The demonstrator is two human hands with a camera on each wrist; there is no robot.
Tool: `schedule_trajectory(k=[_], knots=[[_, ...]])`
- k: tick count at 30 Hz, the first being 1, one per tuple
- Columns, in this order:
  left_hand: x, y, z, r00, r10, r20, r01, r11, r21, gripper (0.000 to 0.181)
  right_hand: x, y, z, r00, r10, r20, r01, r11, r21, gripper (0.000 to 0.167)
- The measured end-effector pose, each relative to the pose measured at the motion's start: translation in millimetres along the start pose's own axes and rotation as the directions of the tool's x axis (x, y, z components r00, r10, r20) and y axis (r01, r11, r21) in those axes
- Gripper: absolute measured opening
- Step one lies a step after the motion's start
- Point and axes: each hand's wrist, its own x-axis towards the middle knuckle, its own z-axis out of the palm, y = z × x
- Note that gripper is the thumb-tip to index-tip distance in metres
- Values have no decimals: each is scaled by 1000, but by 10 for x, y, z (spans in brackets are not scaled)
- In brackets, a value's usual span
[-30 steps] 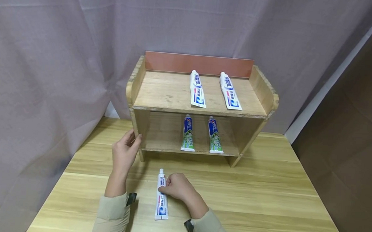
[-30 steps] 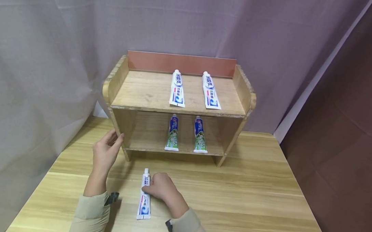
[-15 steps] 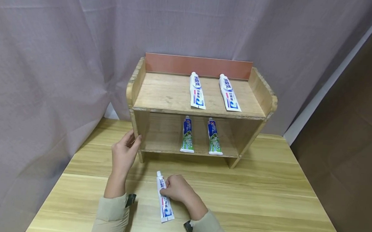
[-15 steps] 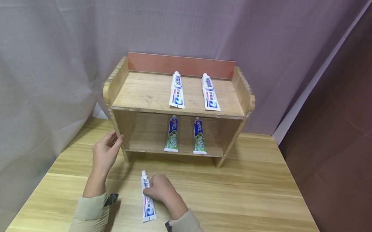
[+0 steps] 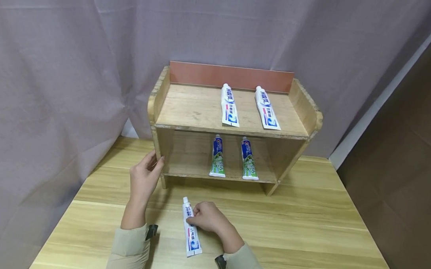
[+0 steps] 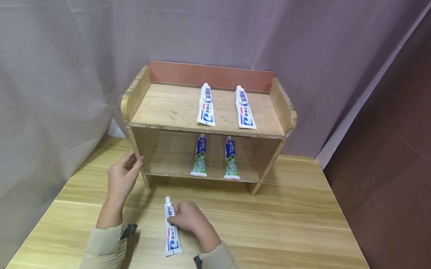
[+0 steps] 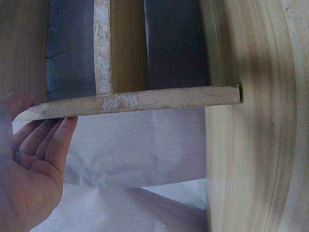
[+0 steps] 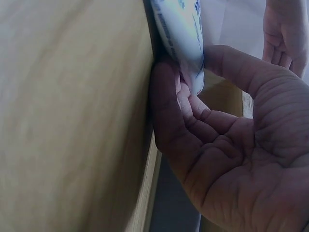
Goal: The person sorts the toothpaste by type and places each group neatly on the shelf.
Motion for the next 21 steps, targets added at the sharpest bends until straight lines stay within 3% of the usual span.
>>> schedule_trajectory(k=[10,21], knots=[[3,20,8,1000,-1,3,1,1000,-2,28,-7,66,-74,1000,7,30,-9,998,63,24],[2,20,-4,1000,-3,4,3,1000,5,28,-44,65,-247,1000,27,-2,-27,981,190,22]])
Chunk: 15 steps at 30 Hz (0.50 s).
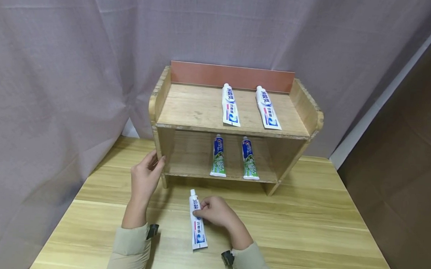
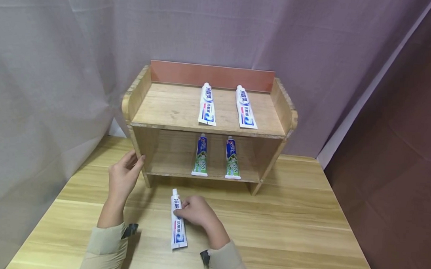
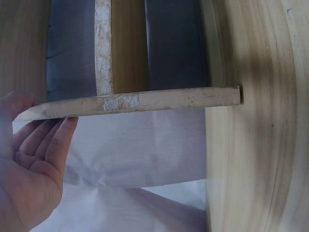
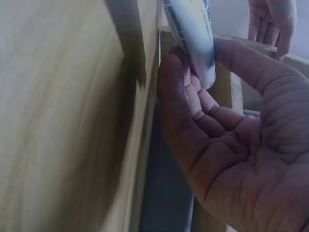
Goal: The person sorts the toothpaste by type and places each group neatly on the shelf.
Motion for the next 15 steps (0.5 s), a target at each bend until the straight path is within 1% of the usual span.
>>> schedule_trajectory(k=[8,15], knots=[[-5,-19,-8,1000,3,-3,-3,1000,7,29,-3,5,-41,1000,-4,-24,4,1000,7,21],[-2,-32,3,1000,11,2,-11,1000,-3,29,-18,-22,-95,999,-20,-28,21,999,45,22]])
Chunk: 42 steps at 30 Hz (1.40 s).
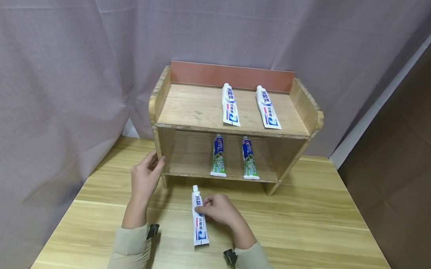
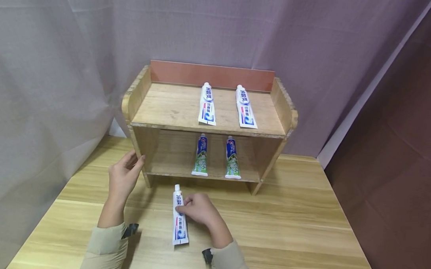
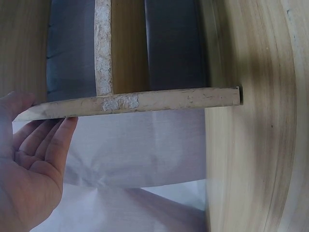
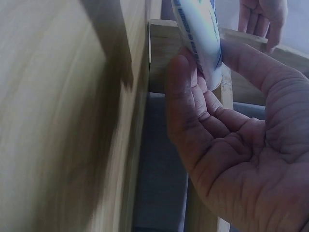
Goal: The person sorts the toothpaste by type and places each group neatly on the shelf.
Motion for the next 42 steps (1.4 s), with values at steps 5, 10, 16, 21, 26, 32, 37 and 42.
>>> schedule_trajectory(k=[5,10,16,21,26,32,37,42], knots=[[10,13,5,1000,9,-3,-9,1000,-2,29,-8,-31,-38,1000,6,-11,-6,1000,7,23],[2,8,-1,1000,9,-8,-9,1000,0,28,-14,-65,-69,1000,3,-17,-3,1000,21,23],[-4,-5,-4,1000,6,-7,-6,1000,-10,28,-15,-101,-113,999,-4,-36,4,1000,3,23],[1,4,-4,1000,12,-1,-12,1000,-25,29,-12,-157,-164,999,-5,-50,5,1000,-4,23],[-3,7,-1,1000,7,8,-7,1000,-29,29,-8,-233,-216,998,-13,-60,13,1000,-2,23],[-1,7,3,1000,-5,9,5,1000,-28,29,-4,-320,-276,996,-43,-79,42,999,-17,24],[4,12,-1,1000,4,11,-4,1000,-26,30,-6,-412,-331,994,-70,-86,68,997,-23,23],[4,16,-11,1000,8,11,-8,1000,-7,30,-17,-515,-376,992,-80,-97,78,997,-29,21]])
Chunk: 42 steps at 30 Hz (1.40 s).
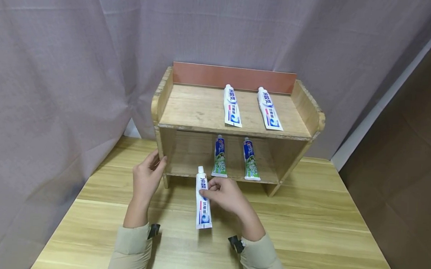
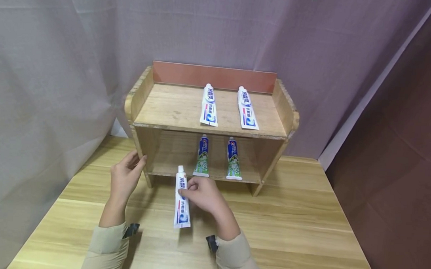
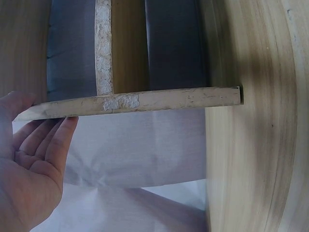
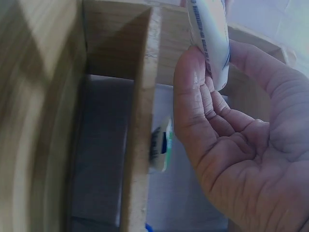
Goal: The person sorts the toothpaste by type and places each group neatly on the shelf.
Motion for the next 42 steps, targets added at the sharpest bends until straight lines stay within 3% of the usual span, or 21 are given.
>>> schedule_trajectory(k=[17,42], knots=[[11,-8,11,1000,-8,2,8,1000,-7,29,-8,-329,-215,997,-70,-39,69,997,-31,23],[3,-11,10,1000,-5,-13,5,1000,25,28,53,-945,-514,971,-216,-105,198,967,-160,23]])
